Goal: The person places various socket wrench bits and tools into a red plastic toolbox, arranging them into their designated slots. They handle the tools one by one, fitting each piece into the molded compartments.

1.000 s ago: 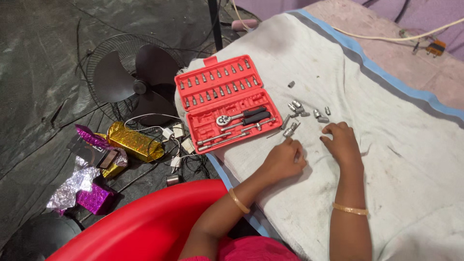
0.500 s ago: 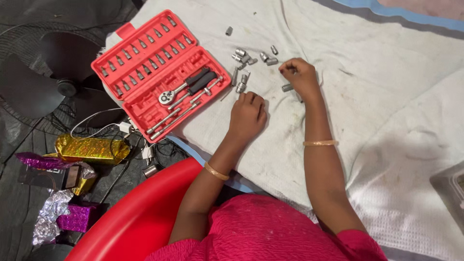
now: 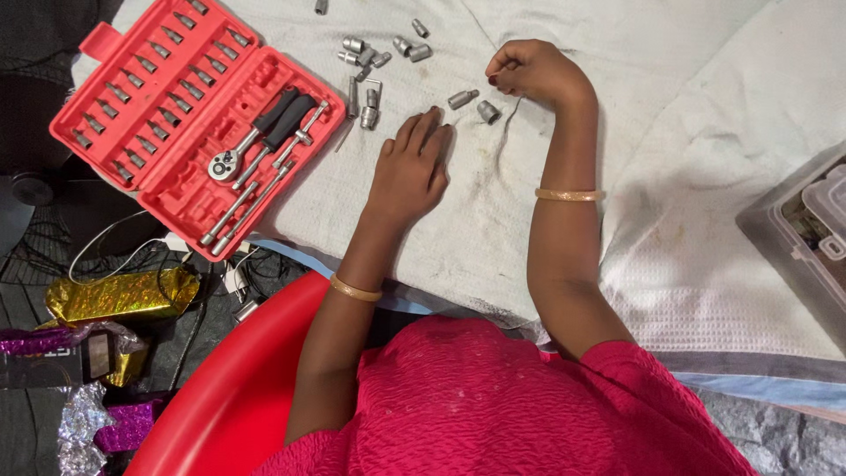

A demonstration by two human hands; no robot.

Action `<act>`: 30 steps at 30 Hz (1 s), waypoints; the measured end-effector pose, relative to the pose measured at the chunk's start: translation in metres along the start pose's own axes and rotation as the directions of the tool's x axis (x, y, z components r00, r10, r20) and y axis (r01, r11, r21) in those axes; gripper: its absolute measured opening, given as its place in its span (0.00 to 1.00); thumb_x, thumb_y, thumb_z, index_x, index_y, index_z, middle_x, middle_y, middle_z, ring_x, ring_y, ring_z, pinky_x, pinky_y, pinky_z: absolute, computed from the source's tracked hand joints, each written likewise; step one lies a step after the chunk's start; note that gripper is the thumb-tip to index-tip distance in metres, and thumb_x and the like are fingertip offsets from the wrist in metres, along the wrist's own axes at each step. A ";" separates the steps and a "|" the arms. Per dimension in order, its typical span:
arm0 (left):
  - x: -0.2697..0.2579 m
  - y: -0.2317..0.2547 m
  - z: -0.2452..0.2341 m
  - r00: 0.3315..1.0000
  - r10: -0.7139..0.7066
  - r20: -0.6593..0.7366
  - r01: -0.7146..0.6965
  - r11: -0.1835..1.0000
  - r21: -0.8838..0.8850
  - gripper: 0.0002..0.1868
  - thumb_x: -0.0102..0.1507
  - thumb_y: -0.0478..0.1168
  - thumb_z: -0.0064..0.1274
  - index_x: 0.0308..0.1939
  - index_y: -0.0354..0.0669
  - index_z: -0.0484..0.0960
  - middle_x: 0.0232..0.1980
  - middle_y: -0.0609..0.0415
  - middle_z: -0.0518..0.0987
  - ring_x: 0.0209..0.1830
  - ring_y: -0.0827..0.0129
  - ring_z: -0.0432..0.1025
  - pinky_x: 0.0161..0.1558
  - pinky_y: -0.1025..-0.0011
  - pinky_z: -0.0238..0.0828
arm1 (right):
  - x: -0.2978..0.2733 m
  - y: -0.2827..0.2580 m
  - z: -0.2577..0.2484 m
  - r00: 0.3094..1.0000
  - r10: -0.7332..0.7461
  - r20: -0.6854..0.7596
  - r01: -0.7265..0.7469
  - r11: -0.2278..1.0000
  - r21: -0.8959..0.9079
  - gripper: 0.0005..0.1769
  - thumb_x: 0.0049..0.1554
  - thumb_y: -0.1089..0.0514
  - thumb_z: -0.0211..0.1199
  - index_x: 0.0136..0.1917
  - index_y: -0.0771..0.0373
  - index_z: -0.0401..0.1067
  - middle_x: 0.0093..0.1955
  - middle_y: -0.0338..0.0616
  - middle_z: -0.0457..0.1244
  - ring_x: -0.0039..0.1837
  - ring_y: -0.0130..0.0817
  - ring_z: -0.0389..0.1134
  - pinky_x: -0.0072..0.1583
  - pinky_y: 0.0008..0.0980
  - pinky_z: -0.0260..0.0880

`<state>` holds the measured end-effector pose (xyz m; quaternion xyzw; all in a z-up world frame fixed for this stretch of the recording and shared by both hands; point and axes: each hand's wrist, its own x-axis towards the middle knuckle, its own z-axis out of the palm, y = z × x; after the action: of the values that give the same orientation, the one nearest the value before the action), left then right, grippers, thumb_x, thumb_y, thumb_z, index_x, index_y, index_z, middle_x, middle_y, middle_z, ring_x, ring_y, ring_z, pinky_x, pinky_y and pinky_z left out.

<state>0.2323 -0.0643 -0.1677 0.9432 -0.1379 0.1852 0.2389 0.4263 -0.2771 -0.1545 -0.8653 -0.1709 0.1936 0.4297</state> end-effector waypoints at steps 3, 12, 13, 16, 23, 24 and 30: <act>-0.001 -0.003 0.004 0.999 -0.012 0.040 0.011 0.999 0.035 0.28 0.60 0.42 0.52 0.64 0.37 0.75 0.73 0.44 0.68 0.75 0.52 0.61 0.60 0.54 0.63 | -0.003 0.003 -0.012 0.997 0.081 0.016 -0.079 0.994 -0.078 0.05 0.55 0.61 0.67 0.46 0.61 0.78 0.39 0.35 0.70 0.41 0.21 0.69 0.44 0.24 0.71; -0.005 -0.001 0.004 0.994 0.036 0.105 -0.045 0.995 0.085 0.24 0.64 0.41 0.51 0.64 0.39 0.76 0.73 0.49 0.71 0.75 0.55 0.61 0.58 0.53 0.62 | -0.039 0.084 -0.074 0.921 0.179 -0.346 -0.196 0.980 -0.017 0.12 0.56 0.62 0.69 0.54 0.60 0.77 0.47 0.37 0.70 0.45 0.23 0.69 0.46 0.25 0.69; -0.008 0.000 0.004 0.995 0.024 0.092 -0.032 0.996 0.079 0.23 0.65 0.41 0.51 0.64 0.39 0.76 0.73 0.50 0.71 0.75 0.55 0.61 0.59 0.53 0.62 | -0.044 0.087 -0.076 0.918 0.200 -0.342 -0.206 0.978 0.020 0.12 0.57 0.62 0.68 0.55 0.59 0.77 0.48 0.36 0.70 0.45 0.23 0.68 0.46 0.25 0.68; -0.011 0.002 0.006 0.998 -0.030 0.060 0.026 0.997 0.077 0.23 0.68 0.42 0.50 0.65 0.40 0.76 0.74 0.51 0.71 0.76 0.57 0.61 0.61 0.54 0.61 | -0.044 0.079 -0.076 0.896 0.229 -0.380 -0.218 0.973 0.071 0.12 0.59 0.61 0.67 0.57 0.58 0.77 0.48 0.34 0.70 0.44 0.21 0.68 0.46 0.25 0.68; -0.027 0.003 0.000 0.993 -0.099 0.068 0.094 0.993 0.078 0.28 0.68 0.47 0.48 0.68 0.32 0.72 0.76 0.43 0.67 0.78 0.55 0.59 0.70 0.55 0.57 | -0.016 -0.002 -0.033 0.742 -0.442 -0.505 0.334 0.896 -0.294 0.14 0.57 0.72 0.71 0.56 0.70 0.75 0.50 0.47 0.68 0.50 0.34 0.68 0.49 0.30 0.69; -0.030 0.003 -0.001 0.992 -0.097 0.075 0.092 0.994 0.064 0.29 0.68 0.47 0.48 0.68 0.31 0.72 0.76 0.42 0.67 0.78 0.54 0.59 0.71 0.55 0.56 | -0.009 -0.015 -0.018 0.674 -0.561 -0.481 0.434 0.827 -0.358 0.15 0.55 0.73 0.72 0.56 0.71 0.75 0.52 0.49 0.68 0.51 0.36 0.69 0.48 0.31 0.70; -0.047 0.006 -0.012 0.994 -0.063 0.095 0.059 0.997 0.043 0.28 0.69 0.48 0.50 0.67 0.31 0.73 0.75 0.41 0.68 0.78 0.54 0.59 0.75 0.55 0.54 | 0.039 -0.065 0.086 0.862 -0.504 -0.049 0.487 0.851 -0.195 0.06 0.60 0.70 0.63 0.51 0.65 0.78 0.45 0.45 0.70 0.48 0.32 0.72 0.50 0.34 0.71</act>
<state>0.1853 -0.0553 -0.1754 0.9594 -0.1167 0.1350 0.2185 0.4106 -0.1640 -0.1572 -0.8350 -0.3832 0.0176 0.3946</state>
